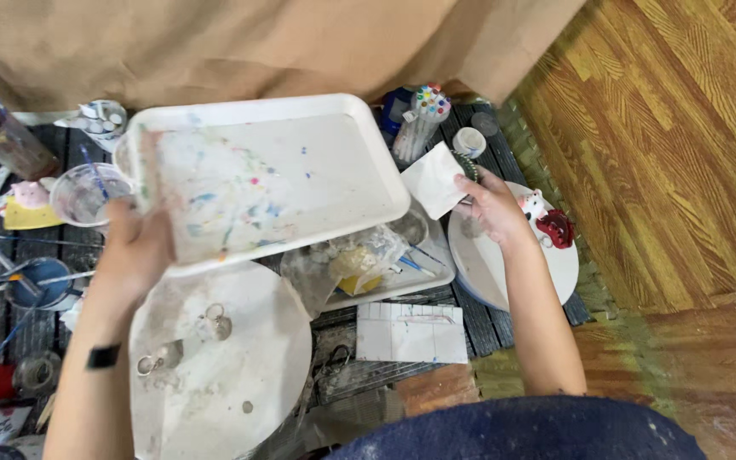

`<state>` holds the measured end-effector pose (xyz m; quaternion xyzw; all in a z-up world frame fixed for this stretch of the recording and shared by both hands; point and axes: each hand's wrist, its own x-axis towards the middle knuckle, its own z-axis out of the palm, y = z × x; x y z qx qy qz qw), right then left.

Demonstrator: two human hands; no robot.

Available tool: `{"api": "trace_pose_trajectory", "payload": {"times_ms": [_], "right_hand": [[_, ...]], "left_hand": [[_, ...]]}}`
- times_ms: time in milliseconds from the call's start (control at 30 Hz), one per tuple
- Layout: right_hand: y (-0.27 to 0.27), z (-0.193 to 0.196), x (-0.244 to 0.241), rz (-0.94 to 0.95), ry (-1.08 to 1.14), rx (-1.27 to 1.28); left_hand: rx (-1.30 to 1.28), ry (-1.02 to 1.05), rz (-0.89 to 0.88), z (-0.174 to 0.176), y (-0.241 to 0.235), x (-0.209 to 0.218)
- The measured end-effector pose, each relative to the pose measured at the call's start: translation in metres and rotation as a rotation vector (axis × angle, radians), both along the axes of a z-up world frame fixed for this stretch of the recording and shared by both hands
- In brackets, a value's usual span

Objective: The person shapes small clay pieces into rounded forms using a yellow sponge and their hands. They repeatedly smooth and refine the surfaces, then place the finished pieces on a white plate. The person also handles a larger lump of clay and moves a plastic bag aside during the process.

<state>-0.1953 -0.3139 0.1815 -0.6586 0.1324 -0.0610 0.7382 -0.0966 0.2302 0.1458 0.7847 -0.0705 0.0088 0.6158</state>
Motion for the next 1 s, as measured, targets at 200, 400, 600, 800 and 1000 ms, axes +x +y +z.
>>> {"api": "trace_pose_trajectory", "payload": {"times_ms": [200,400,600,800,1000], "right_hand": [[0.048,0.015,0.012,-0.010,0.033,-0.189],[0.116,-0.009,-0.038,0.047,0.067,0.226],[0.170,-0.052,0.039,0.064,0.135,-0.142],[0.200,-0.129,0.174,0.136,0.150,-0.165],[0.219,-0.200,0.254,0.126,0.175,-0.653]], "left_hand": [[-0.142,-0.062,0.176,0.025,0.087,-0.051],[-0.309,-0.190,0.275,0.021,0.099,-0.094],[-0.499,-0.270,0.402,0.039,0.094,-0.119],[-0.612,-0.264,0.455,0.047,0.096,-0.136],[-0.496,-0.247,0.538,0.024,0.114,-0.139]]}}
